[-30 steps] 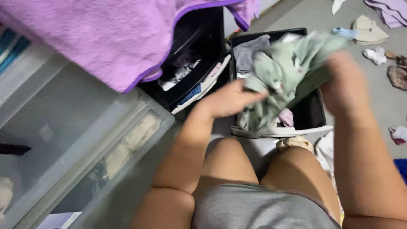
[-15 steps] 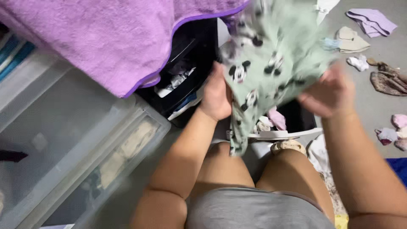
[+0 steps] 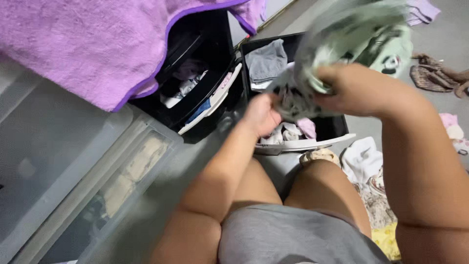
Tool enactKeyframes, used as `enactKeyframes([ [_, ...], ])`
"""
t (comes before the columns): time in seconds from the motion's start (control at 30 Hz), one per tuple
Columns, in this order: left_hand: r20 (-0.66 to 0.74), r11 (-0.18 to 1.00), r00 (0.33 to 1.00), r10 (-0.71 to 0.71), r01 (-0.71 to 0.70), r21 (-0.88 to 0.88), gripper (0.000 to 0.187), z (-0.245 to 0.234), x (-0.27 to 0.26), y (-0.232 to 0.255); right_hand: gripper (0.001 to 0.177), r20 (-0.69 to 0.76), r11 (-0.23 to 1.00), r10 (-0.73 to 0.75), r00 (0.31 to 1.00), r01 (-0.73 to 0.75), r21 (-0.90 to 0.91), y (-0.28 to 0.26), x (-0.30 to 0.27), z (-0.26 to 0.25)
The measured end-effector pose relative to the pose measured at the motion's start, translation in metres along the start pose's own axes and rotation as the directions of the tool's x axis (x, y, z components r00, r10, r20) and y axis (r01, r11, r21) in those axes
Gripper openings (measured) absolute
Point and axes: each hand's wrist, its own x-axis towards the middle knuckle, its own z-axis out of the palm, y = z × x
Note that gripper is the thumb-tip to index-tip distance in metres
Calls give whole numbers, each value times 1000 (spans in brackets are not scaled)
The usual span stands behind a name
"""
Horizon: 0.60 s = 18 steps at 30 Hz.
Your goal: The person picks up clothing items from the floor by hand, bunches or folds them, and places them into a black drawer while in a bedroom. The person then stands and gathers additional items including a purple cloth and a yellow patterned garment.
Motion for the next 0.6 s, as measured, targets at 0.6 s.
enactKeyframes([
  [0.6, 285, 991, 953, -102, 121, -50, 58, 45, -78, 12, 86, 253, -732, 203, 946, -25, 681, 72, -107, 177],
])
